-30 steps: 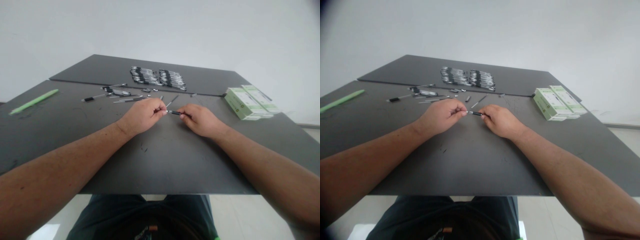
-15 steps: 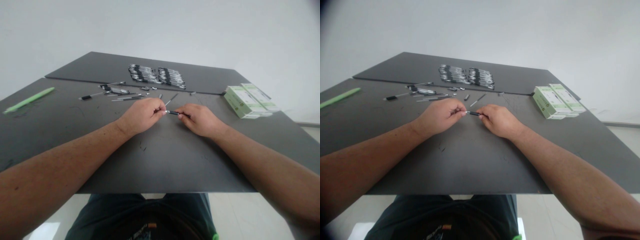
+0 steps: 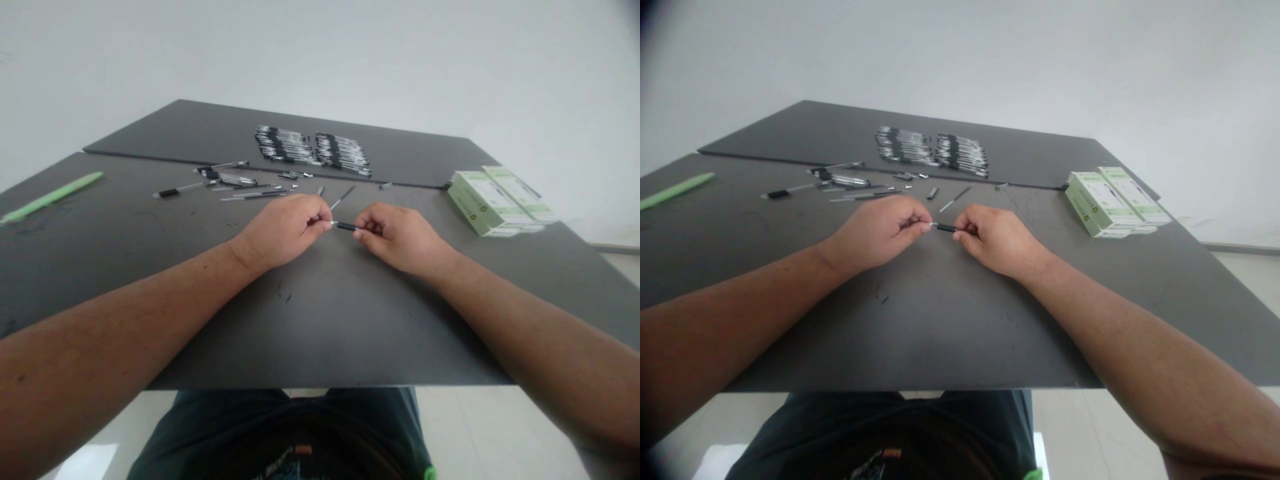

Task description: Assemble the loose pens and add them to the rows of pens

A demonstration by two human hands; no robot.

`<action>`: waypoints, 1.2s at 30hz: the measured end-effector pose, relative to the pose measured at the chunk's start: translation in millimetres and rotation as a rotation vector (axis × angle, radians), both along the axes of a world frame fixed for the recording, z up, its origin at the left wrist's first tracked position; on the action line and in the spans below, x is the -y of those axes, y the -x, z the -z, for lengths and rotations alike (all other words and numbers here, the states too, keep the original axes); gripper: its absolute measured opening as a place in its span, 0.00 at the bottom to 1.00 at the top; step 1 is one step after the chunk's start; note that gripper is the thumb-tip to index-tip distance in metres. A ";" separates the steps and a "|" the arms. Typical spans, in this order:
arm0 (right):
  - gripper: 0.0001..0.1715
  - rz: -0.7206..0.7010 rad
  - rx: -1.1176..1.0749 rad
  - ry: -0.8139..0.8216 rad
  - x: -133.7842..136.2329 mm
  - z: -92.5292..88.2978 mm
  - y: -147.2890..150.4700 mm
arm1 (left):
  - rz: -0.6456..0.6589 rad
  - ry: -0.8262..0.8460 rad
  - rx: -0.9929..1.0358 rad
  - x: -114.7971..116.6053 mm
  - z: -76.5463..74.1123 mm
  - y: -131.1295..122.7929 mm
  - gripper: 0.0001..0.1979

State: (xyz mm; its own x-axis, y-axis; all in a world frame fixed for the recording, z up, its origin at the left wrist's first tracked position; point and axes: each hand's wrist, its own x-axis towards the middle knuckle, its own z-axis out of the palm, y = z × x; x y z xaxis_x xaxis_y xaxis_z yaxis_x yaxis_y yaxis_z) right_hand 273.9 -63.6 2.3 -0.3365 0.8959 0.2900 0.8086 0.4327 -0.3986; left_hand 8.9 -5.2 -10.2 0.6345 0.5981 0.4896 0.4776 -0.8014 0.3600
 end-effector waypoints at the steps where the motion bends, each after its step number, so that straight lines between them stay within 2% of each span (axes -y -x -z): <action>1: 0.07 -0.013 0.013 -0.003 -0.1 -0.8 -0.3 | 0.001 -0.010 0.000 0.4 -0.2 0.1 0.08; 5: 0.11 -0.071 0.062 0.012 -1.0 -1.9 -2.5 | 0.019 -0.040 0.001 1.7 -0.5 0.3 0.08; 12: 0.06 -0.085 0.068 -0.007 -2.6 -2.3 -3.5 | 0.006 -0.025 -0.013 1.8 -1.4 -0.5 0.08; 16: 0.16 -0.147 0.100 0.031 -2.8 -4.0 -4.1 | 0.019 -0.019 -0.019 3.1 -2.1 -0.6 0.08; 22: 0.07 -0.091 0.057 -0.007 -3.3 -3.1 -5.4 | 0.008 0.000 -0.028 3.5 -2.7 -1.1 0.08; 27: 0.13 -0.147 0.101 -0.014 -3.4 -2.5 -5.6 | 0.024 -0.019 -0.014 2.8 -1.8 -0.8 0.08; 32: 0.08 -0.093 0.079 -0.032 -3.1 -2.4 -6.1 | 0.014 -0.022 -0.021 3.6 -2.7 -1.1 0.08; 36: 0.14 -0.153 0.122 -0.008 -2.9 -3.5 -5.7 | 0.013 -0.017 -0.032 3.9 -3.4 -0.8 0.09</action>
